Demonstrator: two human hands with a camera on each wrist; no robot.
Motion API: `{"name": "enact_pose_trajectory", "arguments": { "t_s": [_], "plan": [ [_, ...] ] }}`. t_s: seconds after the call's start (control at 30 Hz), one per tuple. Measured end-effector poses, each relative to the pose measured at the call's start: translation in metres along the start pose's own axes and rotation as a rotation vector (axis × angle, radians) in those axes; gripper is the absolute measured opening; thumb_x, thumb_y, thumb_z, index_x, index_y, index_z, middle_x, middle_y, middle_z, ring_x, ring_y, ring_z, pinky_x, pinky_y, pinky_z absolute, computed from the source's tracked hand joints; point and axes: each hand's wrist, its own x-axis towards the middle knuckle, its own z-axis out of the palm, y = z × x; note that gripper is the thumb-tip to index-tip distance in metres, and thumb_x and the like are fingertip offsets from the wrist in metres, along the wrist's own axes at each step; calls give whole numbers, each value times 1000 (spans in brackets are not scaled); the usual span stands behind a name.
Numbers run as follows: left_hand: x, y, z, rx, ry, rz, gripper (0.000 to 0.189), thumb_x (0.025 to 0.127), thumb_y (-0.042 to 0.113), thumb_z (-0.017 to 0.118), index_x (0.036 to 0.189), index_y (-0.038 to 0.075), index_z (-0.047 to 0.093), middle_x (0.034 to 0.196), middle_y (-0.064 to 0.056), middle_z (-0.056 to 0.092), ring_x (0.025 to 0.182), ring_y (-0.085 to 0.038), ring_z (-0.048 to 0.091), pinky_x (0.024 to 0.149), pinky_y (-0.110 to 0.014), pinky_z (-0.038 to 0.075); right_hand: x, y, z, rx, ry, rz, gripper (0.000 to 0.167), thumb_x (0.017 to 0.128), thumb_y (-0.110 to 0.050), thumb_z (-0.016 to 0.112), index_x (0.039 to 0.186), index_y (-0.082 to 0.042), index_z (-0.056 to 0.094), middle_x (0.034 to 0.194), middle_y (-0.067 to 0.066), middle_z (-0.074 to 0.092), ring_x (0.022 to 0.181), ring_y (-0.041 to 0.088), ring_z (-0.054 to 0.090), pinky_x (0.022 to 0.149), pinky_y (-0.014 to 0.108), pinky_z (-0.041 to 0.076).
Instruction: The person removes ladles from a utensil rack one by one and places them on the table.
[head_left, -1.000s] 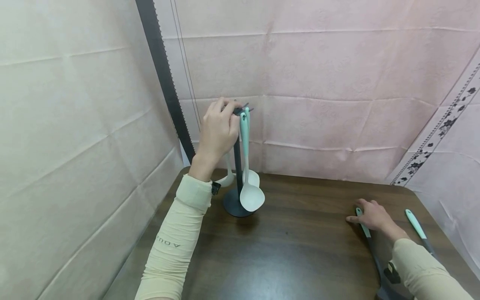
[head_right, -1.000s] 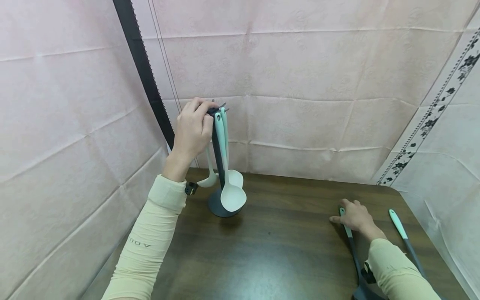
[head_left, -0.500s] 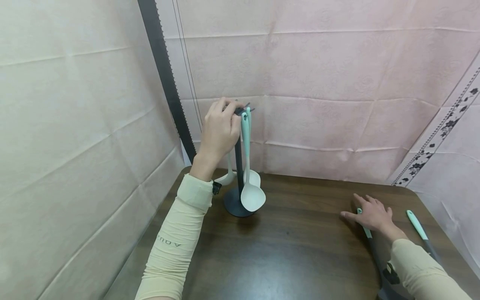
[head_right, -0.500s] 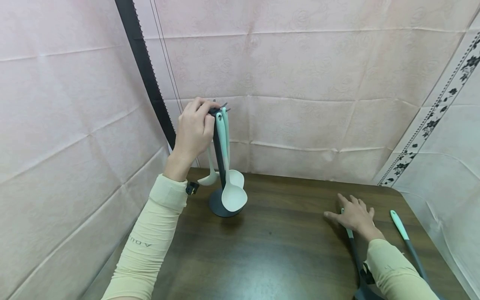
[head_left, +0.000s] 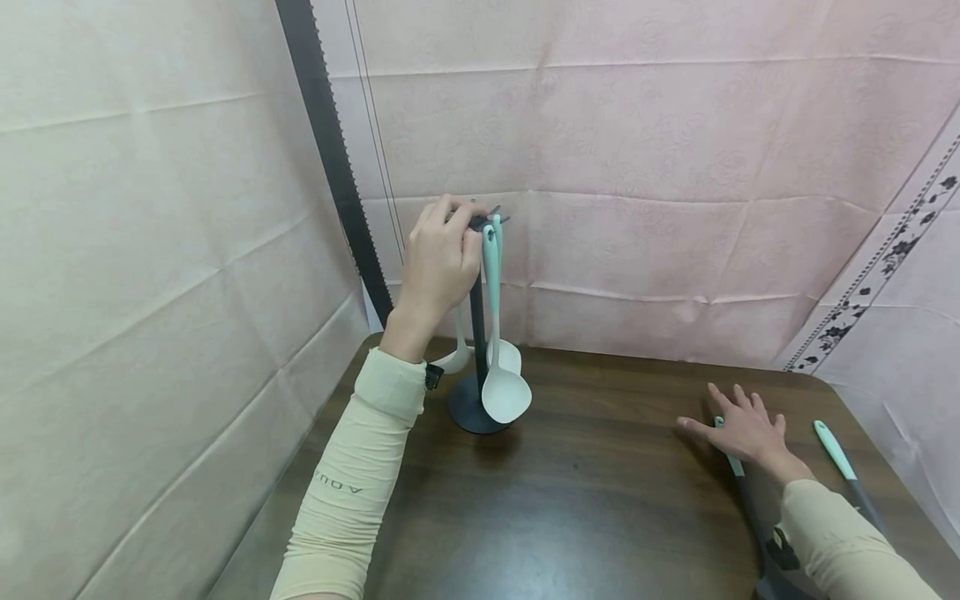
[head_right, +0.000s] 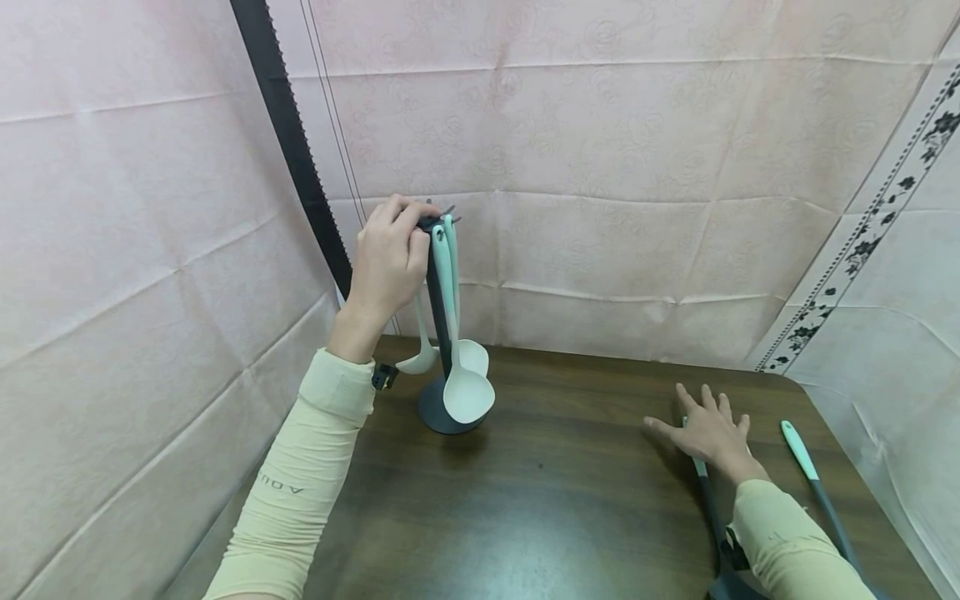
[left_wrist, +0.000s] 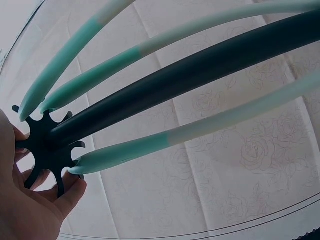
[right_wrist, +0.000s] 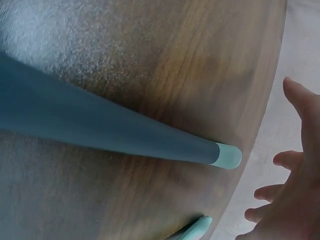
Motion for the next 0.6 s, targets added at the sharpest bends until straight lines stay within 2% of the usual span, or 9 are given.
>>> {"name": "enact_pose_trajectory", "arguments": {
  "t_s": [0.6],
  "plan": [
    [-1,-1,0,8,5,4,43,100,19,41,125,10,75,122,-7,67,106,-26,58,87,-43,52,-4,-14,0,10,22,-44,107,96,-76,53,164,2,26,161,48,16,145,72,10,104,90,9]
  ]
}}
